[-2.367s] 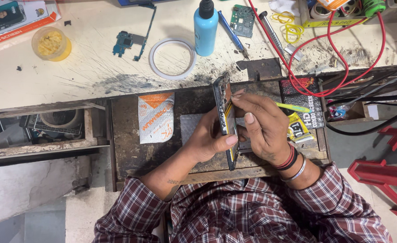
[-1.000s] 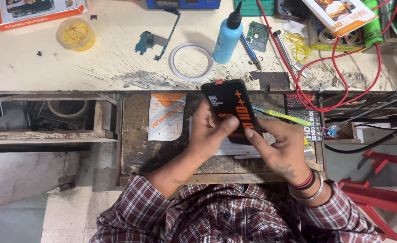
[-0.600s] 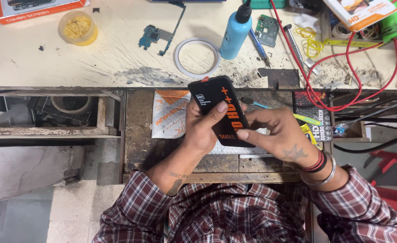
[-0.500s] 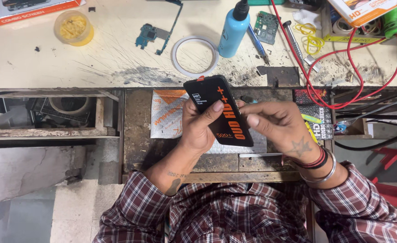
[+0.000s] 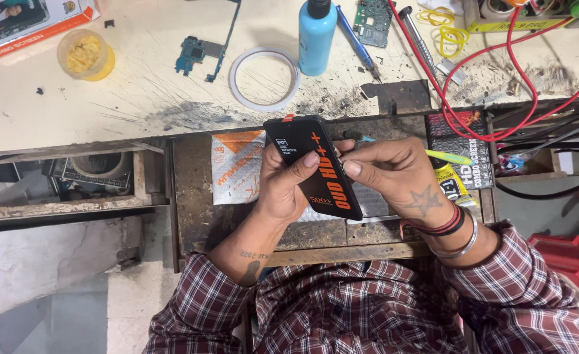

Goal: The person handles a smartphone with a protective film, repeatedly peels and repositions the film, and turns the device over to show the internal battery and connectors. The person then places the phone on the workbench and picks up a small circuit board.

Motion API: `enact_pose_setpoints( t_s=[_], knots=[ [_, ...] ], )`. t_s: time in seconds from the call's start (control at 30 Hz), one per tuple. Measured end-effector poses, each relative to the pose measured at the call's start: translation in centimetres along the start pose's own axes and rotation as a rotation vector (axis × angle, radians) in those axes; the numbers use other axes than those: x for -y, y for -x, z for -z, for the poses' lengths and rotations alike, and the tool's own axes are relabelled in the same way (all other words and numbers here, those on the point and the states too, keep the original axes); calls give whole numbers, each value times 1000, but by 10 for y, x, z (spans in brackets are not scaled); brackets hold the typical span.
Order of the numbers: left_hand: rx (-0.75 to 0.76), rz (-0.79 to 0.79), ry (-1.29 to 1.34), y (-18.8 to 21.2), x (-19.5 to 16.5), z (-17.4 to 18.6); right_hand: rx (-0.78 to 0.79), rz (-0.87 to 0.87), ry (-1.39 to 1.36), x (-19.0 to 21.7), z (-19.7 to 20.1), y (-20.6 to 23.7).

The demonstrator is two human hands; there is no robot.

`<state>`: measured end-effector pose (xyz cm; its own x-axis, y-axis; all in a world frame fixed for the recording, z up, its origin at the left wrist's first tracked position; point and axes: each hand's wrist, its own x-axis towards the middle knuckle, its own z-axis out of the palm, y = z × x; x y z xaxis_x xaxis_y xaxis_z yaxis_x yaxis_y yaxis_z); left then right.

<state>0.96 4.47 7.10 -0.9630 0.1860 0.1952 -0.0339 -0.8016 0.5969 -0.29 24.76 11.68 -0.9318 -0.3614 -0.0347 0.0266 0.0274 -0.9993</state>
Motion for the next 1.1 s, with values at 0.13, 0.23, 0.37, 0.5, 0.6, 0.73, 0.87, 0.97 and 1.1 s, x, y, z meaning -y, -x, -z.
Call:
enact_pose_setpoints(
  t_s=[0.13, 0.23, 0.37, 0.5, 0.6, 0.73, 0.87, 0.97, 1.1],
  knots=[
    [12, 13, -13, -1, 5, -3, 30, 14, -53, -1, 7, 0],
    [5, 18, -9, -1, 6, -4, 26, -7, -63, -2, 9, 1],
    [12, 15, -22, 0, 8, -5, 13, -42, -58, -6, 10, 2],
    [7, 22, -43, 1, 6, -6, 22, -16, -82, -9, 10, 3],
    [9, 4, -60, 2, 5, -6, 18, -29, -92, -11, 9, 3],
    [8, 21, -64, 2, 1, -6, 22, -14, -128, -13, 7, 2],
    [2, 27, -66, 4, -1, -7, 23, 0, -153, -15, 4, 3],
    [13, 22, -67, 4, -2, -6, 21, -20, -161, -15, 3, 3],
    [-3, 21, -63, 4, -2, -6, 38, -17, -215, -17, 3, 2]
  ],
)
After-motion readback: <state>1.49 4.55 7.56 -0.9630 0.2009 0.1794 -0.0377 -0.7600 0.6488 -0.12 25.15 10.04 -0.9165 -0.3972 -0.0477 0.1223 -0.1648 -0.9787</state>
